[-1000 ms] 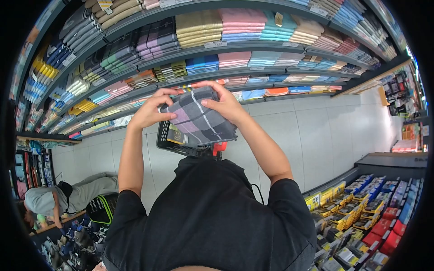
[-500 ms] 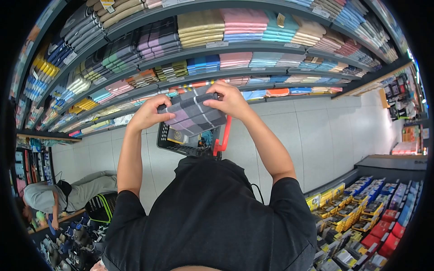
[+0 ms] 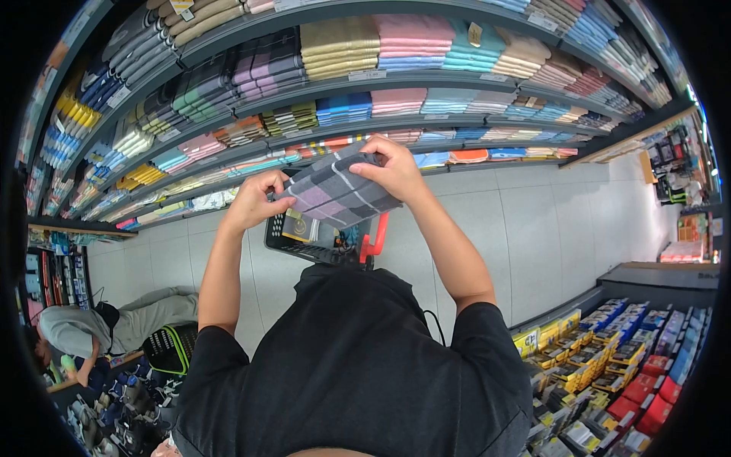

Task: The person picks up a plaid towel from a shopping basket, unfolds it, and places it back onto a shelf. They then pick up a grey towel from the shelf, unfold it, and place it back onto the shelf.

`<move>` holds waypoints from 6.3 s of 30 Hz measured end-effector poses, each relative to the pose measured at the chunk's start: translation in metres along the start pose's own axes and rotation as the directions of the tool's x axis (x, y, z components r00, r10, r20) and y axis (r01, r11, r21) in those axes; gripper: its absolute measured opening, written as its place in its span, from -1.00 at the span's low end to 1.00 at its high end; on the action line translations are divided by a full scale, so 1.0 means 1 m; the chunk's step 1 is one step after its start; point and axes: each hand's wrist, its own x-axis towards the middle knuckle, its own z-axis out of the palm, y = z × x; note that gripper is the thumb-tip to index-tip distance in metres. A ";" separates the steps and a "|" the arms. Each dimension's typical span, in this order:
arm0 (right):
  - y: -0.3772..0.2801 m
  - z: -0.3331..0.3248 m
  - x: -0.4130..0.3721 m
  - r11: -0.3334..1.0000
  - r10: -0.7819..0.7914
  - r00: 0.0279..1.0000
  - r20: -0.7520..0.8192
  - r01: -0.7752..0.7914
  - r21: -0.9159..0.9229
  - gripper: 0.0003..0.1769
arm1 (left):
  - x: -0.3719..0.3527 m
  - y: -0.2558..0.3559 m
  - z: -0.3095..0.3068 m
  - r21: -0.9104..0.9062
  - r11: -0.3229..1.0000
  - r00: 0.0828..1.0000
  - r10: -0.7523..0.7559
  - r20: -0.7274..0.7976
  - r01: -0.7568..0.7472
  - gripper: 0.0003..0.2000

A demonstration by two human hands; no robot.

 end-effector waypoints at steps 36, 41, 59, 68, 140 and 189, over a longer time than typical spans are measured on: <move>0.072 0.043 -0.024 0.447 0.459 0.809 0.367 -0.567 0.691 -0.15 | -0.031 -0.029 0.033 -0.971 0.087 0.858 -0.490 0.155 0.225 -0.37; 0.052 0.037 -0.011 0.727 0.474 0.874 0.106 -0.457 0.512 -0.52 | -0.020 -0.047 0.038 -0.954 0.145 0.835 -0.530 0.150 0.263 -0.45; 0.106 0.082 0.014 0.726 0.636 0.771 -0.011 -0.595 0.345 -0.41 | -0.018 -0.121 0.010 -0.887 0.317 0.775 -0.628 0.069 0.335 -0.52; 0.042 0.088 0.206 0.922 0.378 0.916 -0.135 -0.361 0.138 -0.58 | 0.118 -0.131 -0.143 -0.869 0.482 0.902 -0.417 -0.113 0.114 -0.57; 0.112 0.089 0.422 0.120 -0.021 0.999 -0.047 -0.044 -0.992 -0.34 | 0.321 -0.208 -0.228 0.816 0.577 0.846 0.441 -0.301 -0.011 -0.51; 0.216 0.030 -0.077 0.656 0.469 0.370 -0.802 -0.754 0.036 -0.78 | -0.189 -0.411 0.035 0.076 0.796 0.772 -0.601 0.208 0.600 -0.62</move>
